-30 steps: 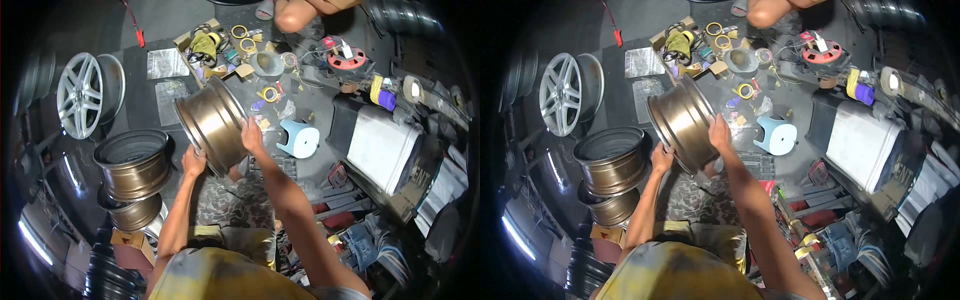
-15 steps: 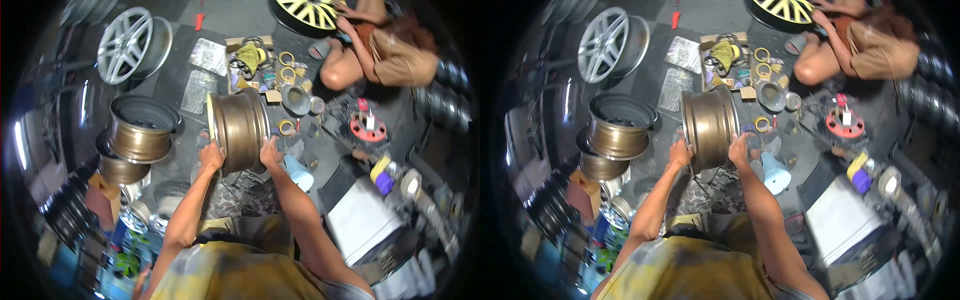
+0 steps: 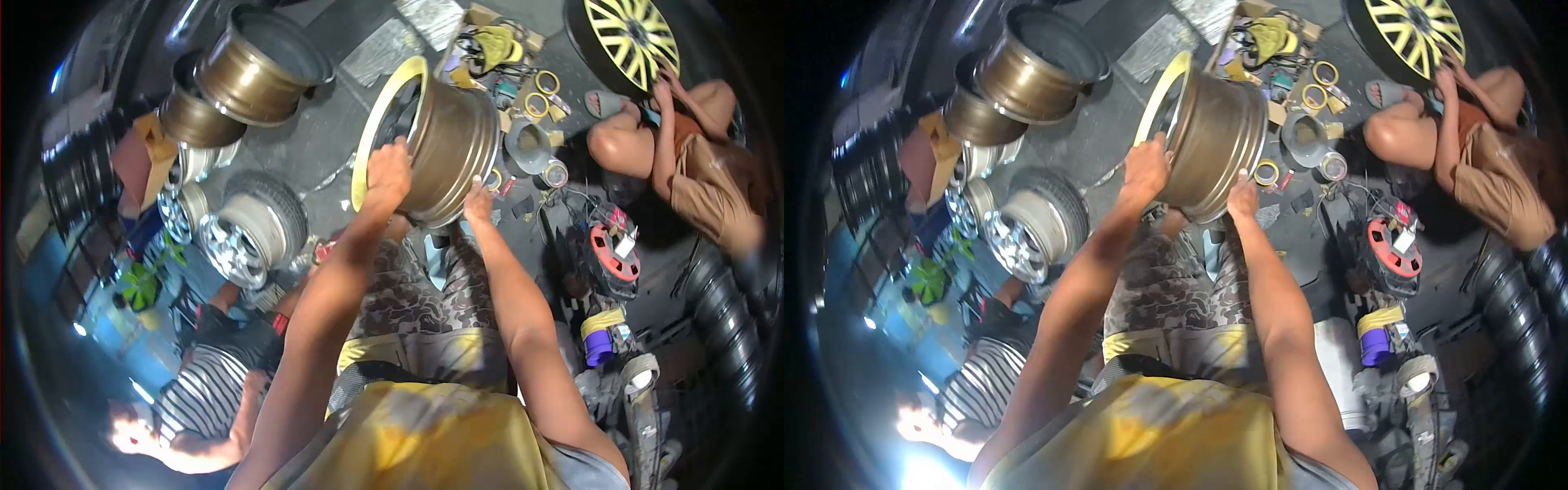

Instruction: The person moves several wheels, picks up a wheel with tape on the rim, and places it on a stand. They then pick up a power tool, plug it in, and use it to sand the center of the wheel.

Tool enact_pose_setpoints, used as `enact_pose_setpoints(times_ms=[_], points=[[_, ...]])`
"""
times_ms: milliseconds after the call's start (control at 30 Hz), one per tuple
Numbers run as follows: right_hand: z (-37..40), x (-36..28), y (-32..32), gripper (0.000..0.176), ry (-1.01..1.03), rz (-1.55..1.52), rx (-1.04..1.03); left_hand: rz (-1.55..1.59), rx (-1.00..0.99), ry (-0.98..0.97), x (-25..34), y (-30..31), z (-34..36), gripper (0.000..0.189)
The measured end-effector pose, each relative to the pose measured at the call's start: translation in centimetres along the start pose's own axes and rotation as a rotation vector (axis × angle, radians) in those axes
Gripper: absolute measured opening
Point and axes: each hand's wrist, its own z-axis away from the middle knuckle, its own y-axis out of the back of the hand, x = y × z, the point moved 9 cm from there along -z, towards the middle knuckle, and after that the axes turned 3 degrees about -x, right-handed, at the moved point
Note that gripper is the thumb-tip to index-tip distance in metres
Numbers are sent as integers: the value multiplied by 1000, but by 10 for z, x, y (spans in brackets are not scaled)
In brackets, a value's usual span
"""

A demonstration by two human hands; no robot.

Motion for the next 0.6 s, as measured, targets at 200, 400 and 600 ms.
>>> enact_pose_setpoints(times_ms=[200,400,600], points=[[-43,46,-11,73,31,-73,-59,425,372,8,-30,12,39,35],[-58,89,-4,76,63,6,-81,1251,89,710,-121,-118,122,65],[7,73,-5,73,-180,-376,-208,2279,-183,618,-66,-171,114,63]])
